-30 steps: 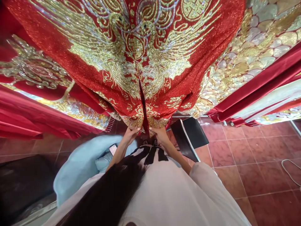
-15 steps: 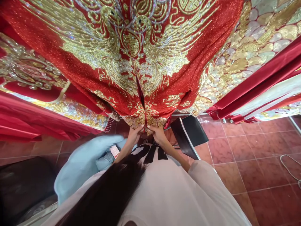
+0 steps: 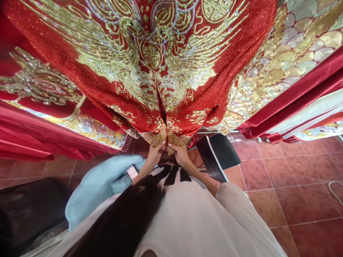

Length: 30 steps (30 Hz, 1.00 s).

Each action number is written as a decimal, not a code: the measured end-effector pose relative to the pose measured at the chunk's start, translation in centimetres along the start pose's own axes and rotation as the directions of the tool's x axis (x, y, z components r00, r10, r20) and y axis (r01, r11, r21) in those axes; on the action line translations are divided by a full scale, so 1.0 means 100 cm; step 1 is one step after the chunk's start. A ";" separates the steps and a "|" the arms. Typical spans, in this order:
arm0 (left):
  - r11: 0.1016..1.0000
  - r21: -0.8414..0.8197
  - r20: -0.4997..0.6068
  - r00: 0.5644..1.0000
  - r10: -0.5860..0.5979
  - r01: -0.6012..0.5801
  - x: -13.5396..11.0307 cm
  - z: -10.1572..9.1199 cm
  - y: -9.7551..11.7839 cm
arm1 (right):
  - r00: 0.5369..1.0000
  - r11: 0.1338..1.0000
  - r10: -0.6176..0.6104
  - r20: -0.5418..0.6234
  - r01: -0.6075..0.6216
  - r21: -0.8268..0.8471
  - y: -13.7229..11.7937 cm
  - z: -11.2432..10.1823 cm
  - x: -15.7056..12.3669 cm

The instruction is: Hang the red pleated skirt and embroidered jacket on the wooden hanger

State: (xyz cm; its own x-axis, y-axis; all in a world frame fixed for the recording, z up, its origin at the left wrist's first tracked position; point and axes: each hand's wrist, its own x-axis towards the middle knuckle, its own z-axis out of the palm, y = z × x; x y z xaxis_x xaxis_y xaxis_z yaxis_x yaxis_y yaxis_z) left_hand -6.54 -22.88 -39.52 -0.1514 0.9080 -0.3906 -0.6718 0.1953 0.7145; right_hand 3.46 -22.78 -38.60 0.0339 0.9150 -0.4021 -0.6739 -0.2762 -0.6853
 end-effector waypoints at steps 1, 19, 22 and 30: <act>1.000 -0.001 -0.001 1.000 0.001 -0.001 0.000 0.000 0.000 | 1.000 1.000 0.008 -0.002 -0.008 0.006 0.000 0.000 0.000; 0.984 0.157 -0.036 0.995 0.088 -0.081 0.002 -0.002 -0.012 | 0.999 1.000 -0.012 -0.049 0.011 -0.019 0.000 -0.002 0.004; 0.981 0.167 -0.045 0.994 0.104 -0.095 0.003 -0.004 -0.013 | 0.995 1.000 -0.016 -0.096 0.016 -0.003 -0.001 0.002 0.006; 0.990 0.141 0.014 1.000 0.018 -0.019 0.003 -0.004 -0.008 | 0.995 0.999 -0.028 -0.092 0.026 -0.024 -0.002 0.004 0.007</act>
State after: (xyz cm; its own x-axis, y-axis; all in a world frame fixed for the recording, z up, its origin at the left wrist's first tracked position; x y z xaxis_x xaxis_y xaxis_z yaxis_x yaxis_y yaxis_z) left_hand -6.36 -22.88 -40.44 -0.1533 0.9163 -0.3700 -0.5600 0.2279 0.7965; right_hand 3.37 -22.01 -38.48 0.1203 0.8916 -0.4366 -0.6547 -0.2593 -0.7101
